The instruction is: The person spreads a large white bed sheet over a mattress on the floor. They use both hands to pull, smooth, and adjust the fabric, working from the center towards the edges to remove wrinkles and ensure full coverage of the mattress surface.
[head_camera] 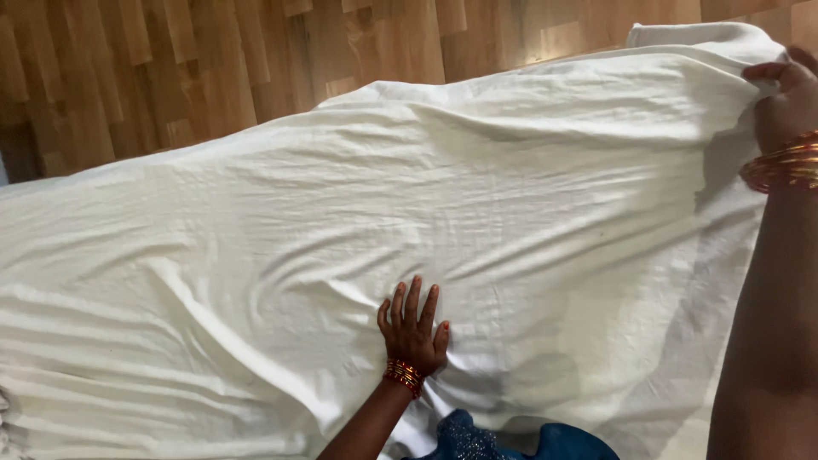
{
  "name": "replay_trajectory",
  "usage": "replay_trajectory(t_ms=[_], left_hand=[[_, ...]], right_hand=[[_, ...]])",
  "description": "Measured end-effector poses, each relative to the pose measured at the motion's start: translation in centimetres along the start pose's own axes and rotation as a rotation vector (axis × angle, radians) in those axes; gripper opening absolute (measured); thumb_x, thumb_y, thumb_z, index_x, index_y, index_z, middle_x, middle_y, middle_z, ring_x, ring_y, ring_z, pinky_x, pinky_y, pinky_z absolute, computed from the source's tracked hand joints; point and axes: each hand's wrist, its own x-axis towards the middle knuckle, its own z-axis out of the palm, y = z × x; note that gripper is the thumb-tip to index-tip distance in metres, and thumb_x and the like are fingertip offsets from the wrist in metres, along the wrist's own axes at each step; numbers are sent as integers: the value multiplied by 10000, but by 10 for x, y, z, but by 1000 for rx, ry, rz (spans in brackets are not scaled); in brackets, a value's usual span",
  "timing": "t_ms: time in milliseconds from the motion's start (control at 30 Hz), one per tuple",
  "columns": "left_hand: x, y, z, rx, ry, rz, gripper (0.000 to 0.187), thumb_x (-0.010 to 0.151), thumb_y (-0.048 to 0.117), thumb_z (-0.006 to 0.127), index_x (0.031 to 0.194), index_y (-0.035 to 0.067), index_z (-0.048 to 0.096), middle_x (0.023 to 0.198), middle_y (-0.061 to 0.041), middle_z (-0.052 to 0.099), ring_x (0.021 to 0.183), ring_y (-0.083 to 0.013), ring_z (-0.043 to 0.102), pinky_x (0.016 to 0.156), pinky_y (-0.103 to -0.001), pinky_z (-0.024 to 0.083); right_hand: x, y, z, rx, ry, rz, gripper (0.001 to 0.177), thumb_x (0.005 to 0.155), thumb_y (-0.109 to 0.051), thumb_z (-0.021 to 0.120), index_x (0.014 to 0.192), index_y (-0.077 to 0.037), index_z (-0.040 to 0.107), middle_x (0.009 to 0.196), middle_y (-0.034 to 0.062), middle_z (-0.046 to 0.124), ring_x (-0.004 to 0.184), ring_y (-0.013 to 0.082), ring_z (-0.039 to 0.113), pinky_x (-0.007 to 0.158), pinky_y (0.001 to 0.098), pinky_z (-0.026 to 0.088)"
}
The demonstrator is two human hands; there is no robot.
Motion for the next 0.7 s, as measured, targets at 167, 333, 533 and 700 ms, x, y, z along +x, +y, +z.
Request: replay_trajectory(t_ms=[167,333,533,700], left_hand=[[-6,-1,1,-29,-20,-9,598,989,400,488,1551,196,461,1656,-109,359,1532,-324,288,1210,-582,186],[-6,-2,1,-37,-22,-8,615,975,401,507,1558,216,444,1664,-95,338,1536,-313,274,1207,-580,185],[-9,-4,4,-20,-24,-6,622,978,400,519,1570,230,431,1669,-88,333,1536,-311,273,1204,-588,200],[-9,-4,5,-39,-1,-15,645,958,408,550,1569,247,422,1671,-71,326,1533,-303,273,1194,-592,218]], right_hand=[[-12,-29,-23,112,-93,-44,522,804,73,479,1265,-79,672,1558,101,479,1325,341,575,1047,414,509],[-2,-53,-24,-737,-179,-159,610,826,17,608,1433,-5,563,1580,164,455,1360,440,504,1110,503,440],[22,-55,1,-664,-94,-30,616,978,-136,576,1556,-55,378,1695,177,297,1512,422,319,1211,568,269],[-46,-69,55,-444,210,-195,663,1106,-265,550,1658,-97,224,1790,188,165,1638,406,164,1296,622,127]])
